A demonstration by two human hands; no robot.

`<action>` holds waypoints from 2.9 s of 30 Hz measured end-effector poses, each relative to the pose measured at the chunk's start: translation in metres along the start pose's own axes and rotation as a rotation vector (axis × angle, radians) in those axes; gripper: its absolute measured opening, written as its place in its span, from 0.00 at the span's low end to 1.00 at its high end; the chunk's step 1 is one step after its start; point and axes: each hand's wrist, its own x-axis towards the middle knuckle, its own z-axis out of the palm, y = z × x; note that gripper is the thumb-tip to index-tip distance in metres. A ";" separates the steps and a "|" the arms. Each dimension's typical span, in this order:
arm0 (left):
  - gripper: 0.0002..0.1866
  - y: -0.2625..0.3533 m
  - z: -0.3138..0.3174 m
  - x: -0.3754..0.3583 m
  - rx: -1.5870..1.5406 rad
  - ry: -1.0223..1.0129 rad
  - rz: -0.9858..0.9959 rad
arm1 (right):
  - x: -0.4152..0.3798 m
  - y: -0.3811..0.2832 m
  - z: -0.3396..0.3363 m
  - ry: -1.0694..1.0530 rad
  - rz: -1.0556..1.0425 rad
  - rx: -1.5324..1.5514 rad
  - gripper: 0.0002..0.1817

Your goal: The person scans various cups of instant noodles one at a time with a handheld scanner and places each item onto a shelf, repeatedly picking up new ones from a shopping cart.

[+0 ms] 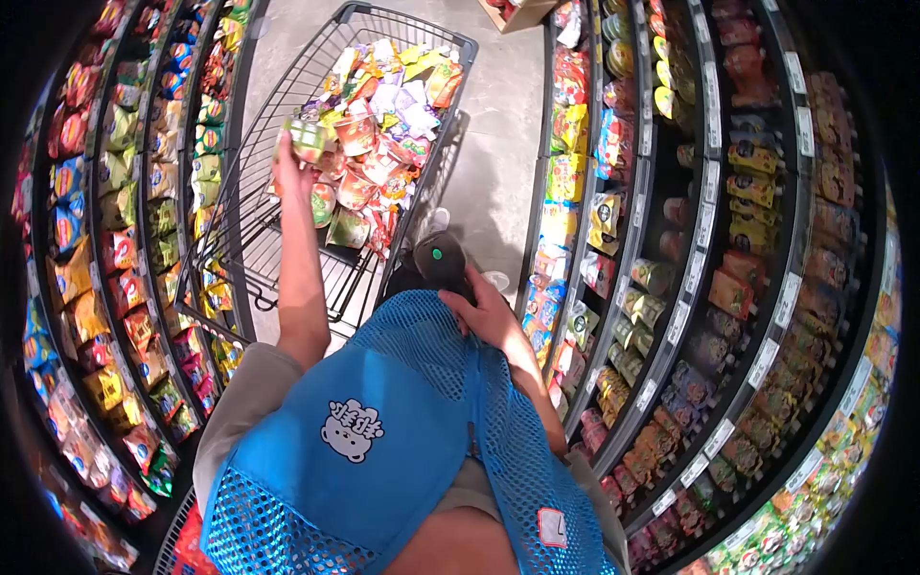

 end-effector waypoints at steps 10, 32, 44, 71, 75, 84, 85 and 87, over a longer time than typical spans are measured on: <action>0.27 -0.017 0.004 0.004 0.365 0.117 0.045 | -0.021 0.014 -0.010 0.131 0.040 -0.135 0.36; 0.43 -0.409 0.203 -0.571 0.706 -1.881 0.475 | -0.208 0.185 -0.101 0.583 -0.052 0.397 0.22; 0.38 -0.420 0.200 -0.628 0.894 -1.830 0.456 | -0.262 0.227 -0.137 0.577 -0.037 0.486 0.18; 0.48 -0.149 0.131 -0.359 0.029 -1.102 -0.906 | -0.112 0.088 -0.110 0.246 -0.312 0.434 0.09; 0.53 -0.125 0.133 -0.331 -0.179 -1.006 -0.957 | -0.086 0.065 -0.101 0.195 -0.338 0.417 0.08; 0.26 -0.083 0.151 -0.283 0.082 -0.715 -0.647 | -0.039 0.030 -0.071 0.195 -0.263 0.335 0.11; 0.30 -0.074 0.156 -0.284 0.162 -0.708 -0.568 | -0.036 0.028 -0.068 0.202 -0.241 0.303 0.13; 0.37 -0.058 0.164 -0.281 0.237 -0.698 -0.487 | -0.032 0.019 -0.061 0.216 -0.209 0.259 0.14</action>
